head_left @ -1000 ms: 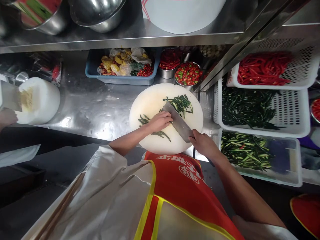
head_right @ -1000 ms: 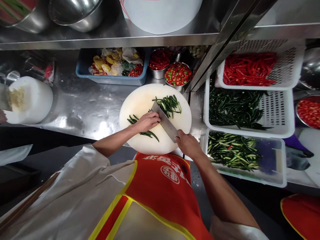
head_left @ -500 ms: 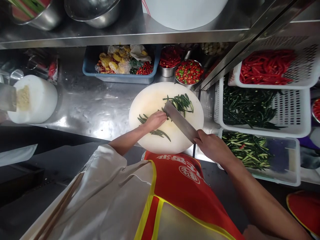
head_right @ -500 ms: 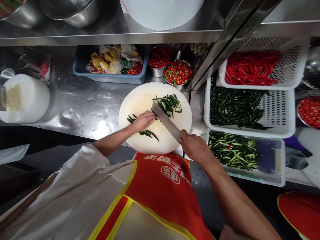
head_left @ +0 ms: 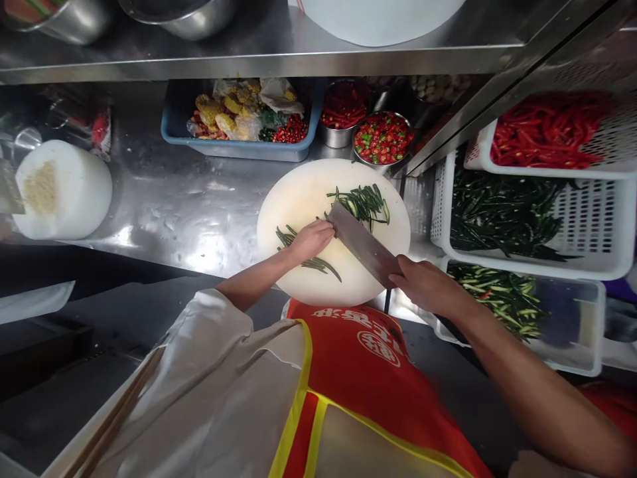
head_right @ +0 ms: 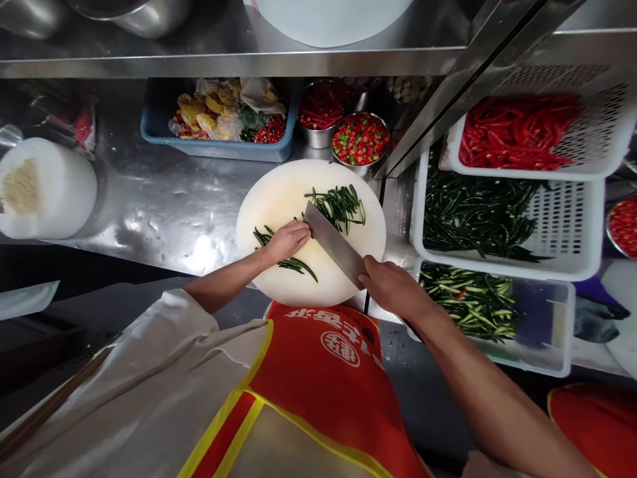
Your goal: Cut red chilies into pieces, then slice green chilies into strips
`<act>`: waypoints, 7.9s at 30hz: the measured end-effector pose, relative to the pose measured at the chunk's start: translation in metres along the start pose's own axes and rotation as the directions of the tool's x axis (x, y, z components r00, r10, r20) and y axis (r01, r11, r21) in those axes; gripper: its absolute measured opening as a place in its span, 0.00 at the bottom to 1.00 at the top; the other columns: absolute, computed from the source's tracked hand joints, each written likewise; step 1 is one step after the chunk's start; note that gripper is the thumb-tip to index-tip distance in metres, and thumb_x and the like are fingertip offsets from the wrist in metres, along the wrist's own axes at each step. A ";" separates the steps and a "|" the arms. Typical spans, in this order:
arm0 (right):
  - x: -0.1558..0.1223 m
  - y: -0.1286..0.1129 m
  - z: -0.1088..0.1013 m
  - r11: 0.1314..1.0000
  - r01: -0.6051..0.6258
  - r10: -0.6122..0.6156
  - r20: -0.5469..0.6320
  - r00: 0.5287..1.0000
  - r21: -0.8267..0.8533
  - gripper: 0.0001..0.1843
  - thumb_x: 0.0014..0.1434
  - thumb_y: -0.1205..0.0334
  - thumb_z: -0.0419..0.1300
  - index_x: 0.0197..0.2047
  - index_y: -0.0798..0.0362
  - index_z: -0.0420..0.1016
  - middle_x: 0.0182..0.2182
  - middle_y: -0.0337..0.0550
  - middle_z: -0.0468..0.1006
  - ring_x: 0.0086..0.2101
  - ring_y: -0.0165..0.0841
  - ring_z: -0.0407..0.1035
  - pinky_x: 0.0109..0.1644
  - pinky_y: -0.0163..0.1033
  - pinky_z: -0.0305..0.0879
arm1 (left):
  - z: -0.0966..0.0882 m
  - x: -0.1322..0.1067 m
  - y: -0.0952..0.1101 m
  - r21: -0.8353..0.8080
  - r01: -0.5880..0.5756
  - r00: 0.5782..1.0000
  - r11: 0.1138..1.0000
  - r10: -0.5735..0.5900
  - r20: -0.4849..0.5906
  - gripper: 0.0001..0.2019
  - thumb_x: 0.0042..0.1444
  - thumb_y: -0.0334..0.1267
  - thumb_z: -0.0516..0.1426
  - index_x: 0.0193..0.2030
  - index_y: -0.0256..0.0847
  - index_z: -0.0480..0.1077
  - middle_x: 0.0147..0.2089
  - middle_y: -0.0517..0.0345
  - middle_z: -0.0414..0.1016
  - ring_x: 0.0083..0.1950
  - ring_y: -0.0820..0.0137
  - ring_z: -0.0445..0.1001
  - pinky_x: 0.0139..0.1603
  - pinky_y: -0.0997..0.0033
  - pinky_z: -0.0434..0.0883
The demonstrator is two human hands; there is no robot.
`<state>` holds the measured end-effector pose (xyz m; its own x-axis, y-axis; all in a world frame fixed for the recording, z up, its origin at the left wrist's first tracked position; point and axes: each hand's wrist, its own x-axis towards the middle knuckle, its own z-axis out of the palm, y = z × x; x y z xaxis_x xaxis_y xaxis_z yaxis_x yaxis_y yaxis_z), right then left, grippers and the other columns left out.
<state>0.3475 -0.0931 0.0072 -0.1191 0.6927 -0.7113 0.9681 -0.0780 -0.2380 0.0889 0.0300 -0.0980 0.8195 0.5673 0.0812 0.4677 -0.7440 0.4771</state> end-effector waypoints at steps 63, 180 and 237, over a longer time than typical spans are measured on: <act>-0.011 -0.035 0.015 0.998 -0.052 0.049 -0.095 0.994 -0.037 0.13 0.69 0.57 0.45 0.48 0.54 0.65 0.34 0.52 0.79 0.36 0.43 0.74 0.31 0.39 0.47 | -0.015 -0.013 -0.015 0.046 -0.085 0.996 0.995 0.084 0.028 0.15 0.69 0.35 0.45 0.44 0.38 0.73 0.45 0.50 0.74 0.48 0.64 0.70 0.52 0.63 0.70; 0.018 -0.028 0.013 0.999 0.012 -0.003 -0.164 0.986 0.050 0.13 0.68 0.54 0.46 0.45 0.54 0.66 0.33 0.51 0.80 0.35 0.41 0.73 0.32 0.39 0.49 | -0.035 -0.041 0.014 0.054 -0.095 0.940 0.994 0.072 0.334 0.11 0.65 0.40 0.52 0.37 0.39 0.73 0.40 0.52 0.72 0.44 0.65 0.71 0.48 0.65 0.68; -0.018 -0.020 0.037 0.993 -0.113 0.115 -0.097 0.989 0.035 0.14 0.69 0.56 0.45 0.48 0.55 0.66 0.37 0.54 0.80 0.39 0.43 0.75 0.34 0.39 0.52 | 0.000 -0.009 0.016 0.091 0.011 1.000 0.996 -0.011 0.007 0.13 0.68 0.34 0.47 0.48 0.40 0.73 0.46 0.51 0.72 0.51 0.65 0.67 0.54 0.64 0.70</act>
<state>0.3219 -0.1304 0.0006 0.0154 0.7452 -0.6666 0.9671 -0.1804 -0.1793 0.0886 0.0128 -0.0913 0.8164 0.5733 0.0698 0.5047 -0.7670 0.3963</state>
